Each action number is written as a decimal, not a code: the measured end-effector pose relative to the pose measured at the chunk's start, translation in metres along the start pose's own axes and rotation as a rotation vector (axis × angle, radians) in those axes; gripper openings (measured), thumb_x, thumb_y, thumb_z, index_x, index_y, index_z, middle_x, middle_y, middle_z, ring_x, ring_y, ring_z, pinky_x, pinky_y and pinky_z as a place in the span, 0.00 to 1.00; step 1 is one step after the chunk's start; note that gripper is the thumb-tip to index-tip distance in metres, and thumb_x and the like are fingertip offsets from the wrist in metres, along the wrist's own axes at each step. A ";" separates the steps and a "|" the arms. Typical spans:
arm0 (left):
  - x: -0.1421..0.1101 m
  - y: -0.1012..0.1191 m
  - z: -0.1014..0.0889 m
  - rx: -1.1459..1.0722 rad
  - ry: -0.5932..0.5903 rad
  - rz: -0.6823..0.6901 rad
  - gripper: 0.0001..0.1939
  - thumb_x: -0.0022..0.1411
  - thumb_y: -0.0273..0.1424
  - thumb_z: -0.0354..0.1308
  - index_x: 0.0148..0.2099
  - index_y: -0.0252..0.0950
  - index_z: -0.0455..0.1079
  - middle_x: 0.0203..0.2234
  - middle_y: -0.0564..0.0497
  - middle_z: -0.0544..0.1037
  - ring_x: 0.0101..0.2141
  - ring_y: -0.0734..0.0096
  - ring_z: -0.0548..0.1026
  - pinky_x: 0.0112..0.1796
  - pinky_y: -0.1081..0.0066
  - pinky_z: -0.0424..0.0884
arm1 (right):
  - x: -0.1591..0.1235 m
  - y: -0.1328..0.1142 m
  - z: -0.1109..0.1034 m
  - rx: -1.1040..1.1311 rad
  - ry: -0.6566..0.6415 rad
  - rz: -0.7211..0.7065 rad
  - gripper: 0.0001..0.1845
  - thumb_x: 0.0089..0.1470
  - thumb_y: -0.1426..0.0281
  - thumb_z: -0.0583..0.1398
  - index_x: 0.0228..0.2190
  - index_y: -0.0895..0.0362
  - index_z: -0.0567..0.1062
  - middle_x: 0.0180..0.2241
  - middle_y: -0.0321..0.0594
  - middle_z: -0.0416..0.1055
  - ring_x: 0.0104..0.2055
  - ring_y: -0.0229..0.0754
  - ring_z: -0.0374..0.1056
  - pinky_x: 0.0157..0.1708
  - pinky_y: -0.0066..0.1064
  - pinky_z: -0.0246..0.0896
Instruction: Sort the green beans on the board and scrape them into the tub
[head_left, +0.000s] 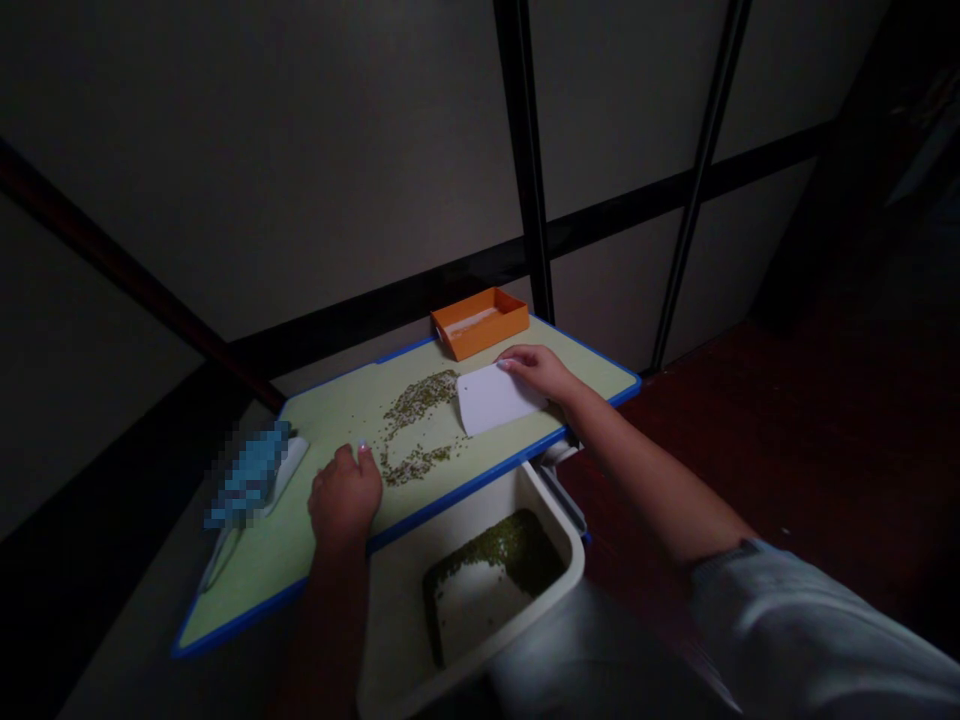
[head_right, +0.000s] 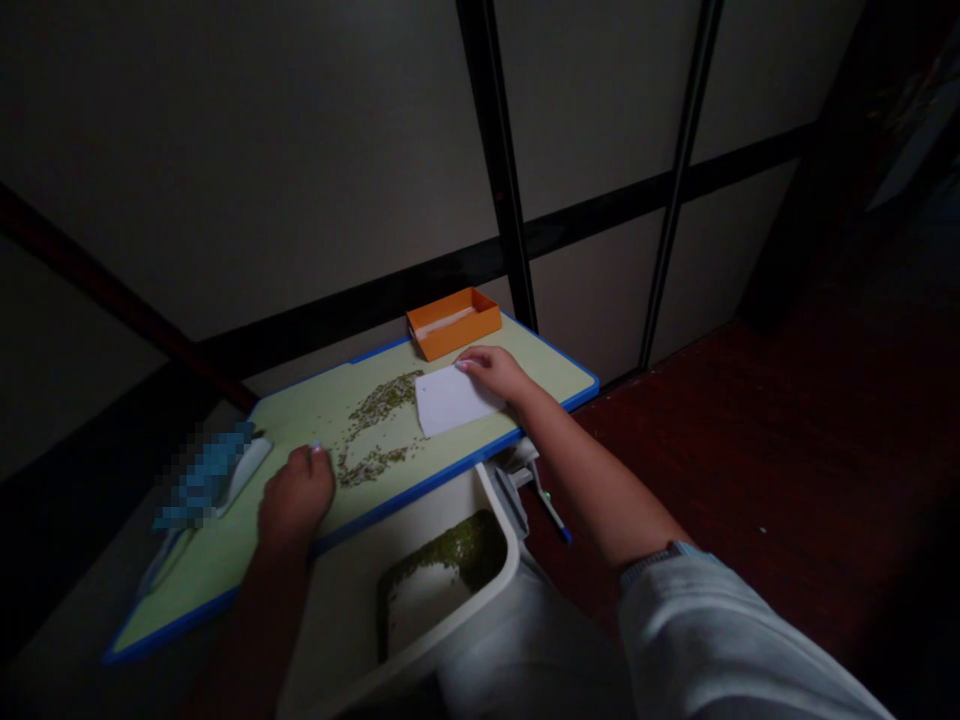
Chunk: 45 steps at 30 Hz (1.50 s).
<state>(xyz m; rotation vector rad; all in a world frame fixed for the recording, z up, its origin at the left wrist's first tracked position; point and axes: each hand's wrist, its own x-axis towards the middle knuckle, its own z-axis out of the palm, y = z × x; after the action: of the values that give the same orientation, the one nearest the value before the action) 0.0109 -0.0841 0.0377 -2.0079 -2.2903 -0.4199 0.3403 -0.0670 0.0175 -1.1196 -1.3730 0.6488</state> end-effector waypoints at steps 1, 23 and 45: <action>0.000 0.000 0.000 -0.003 0.000 0.000 0.32 0.72 0.40 0.35 0.62 0.26 0.69 0.52 0.27 0.79 0.54 0.42 0.76 0.53 0.50 0.71 | -0.001 -0.001 0.000 0.005 -0.005 0.003 0.08 0.53 0.66 0.65 0.32 0.57 0.83 0.35 0.41 0.82 0.39 0.46 0.74 0.45 0.37 0.67; -0.002 0.004 -0.005 -0.009 -0.053 -0.024 0.34 0.72 0.41 0.34 0.65 0.25 0.67 0.56 0.26 0.77 0.59 0.42 0.73 0.57 0.51 0.68 | -0.002 0.002 0.000 0.032 0.025 0.017 0.09 0.53 0.64 0.65 0.31 0.57 0.81 0.33 0.41 0.81 0.36 0.44 0.73 0.41 0.36 0.68; 0.000 0.000 0.000 -0.036 -0.014 -0.026 0.33 0.72 0.42 0.36 0.63 0.26 0.68 0.54 0.26 0.78 0.57 0.41 0.75 0.55 0.50 0.69 | 0.001 0.004 -0.002 -0.105 0.057 0.015 0.08 0.53 0.66 0.64 0.30 0.57 0.81 0.32 0.41 0.80 0.37 0.45 0.73 0.43 0.37 0.67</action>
<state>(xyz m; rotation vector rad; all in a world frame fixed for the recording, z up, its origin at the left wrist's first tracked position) 0.0108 -0.0842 0.0379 -2.0061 -2.3362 -0.4536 0.3433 -0.0646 0.0144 -1.2239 -1.3640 0.5564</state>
